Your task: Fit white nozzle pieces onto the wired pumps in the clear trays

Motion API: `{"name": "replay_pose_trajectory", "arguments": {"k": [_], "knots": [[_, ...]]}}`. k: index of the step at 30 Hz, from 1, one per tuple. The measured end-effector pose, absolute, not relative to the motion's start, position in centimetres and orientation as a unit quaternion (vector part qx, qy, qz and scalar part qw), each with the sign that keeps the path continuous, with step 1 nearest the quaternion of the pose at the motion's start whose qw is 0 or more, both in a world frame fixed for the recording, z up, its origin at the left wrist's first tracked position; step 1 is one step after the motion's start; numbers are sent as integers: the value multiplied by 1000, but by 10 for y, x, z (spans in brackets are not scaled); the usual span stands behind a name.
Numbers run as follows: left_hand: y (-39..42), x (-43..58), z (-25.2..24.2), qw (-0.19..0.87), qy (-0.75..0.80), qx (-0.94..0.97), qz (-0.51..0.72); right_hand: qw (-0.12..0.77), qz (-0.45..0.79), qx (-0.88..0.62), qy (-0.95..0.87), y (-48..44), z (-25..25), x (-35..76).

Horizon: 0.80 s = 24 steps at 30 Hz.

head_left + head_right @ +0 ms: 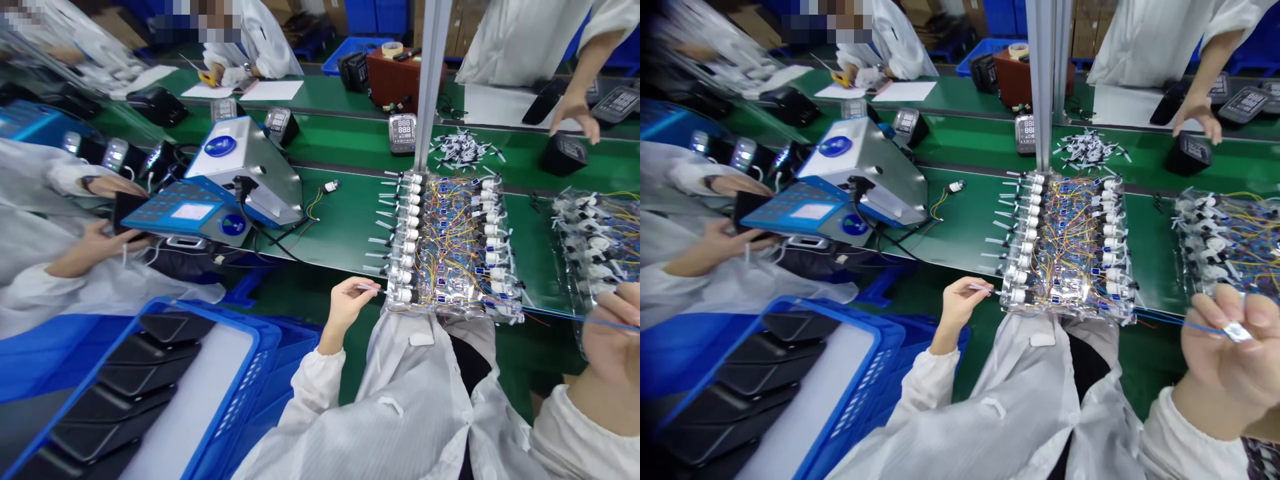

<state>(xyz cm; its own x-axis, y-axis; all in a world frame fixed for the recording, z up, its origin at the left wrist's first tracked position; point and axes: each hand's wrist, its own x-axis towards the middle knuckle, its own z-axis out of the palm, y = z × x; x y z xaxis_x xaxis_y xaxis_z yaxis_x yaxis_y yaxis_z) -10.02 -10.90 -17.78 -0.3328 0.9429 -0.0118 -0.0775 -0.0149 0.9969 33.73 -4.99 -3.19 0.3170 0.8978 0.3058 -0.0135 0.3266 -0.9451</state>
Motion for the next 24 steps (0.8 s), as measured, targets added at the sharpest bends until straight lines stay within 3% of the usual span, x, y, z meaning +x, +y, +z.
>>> {"name": "replay_pose_trajectory", "arguments": {"k": [3, 8, 13, 20, 24], "knots": [[-101, -86, -182, 386, 511, 387, 663, 598, 511, -383, -484, -55, -39, 292], [-95, -66, -181, 375, 465, 390, 701, 411, 654, -312, -553, -64, -59, 202], [-97, -56, -178, 394, 432, 413, 698, 355, 628, -350, -597, -59, -75, 159], [-95, -48, -160, 364, 469, 472, 652, 380, 497, -313, -715, -54, -82, 144], [-94, -47, -153, 343, 461, 490, 656, 390, 527, -311, -688, -59, -92, 138]]}}
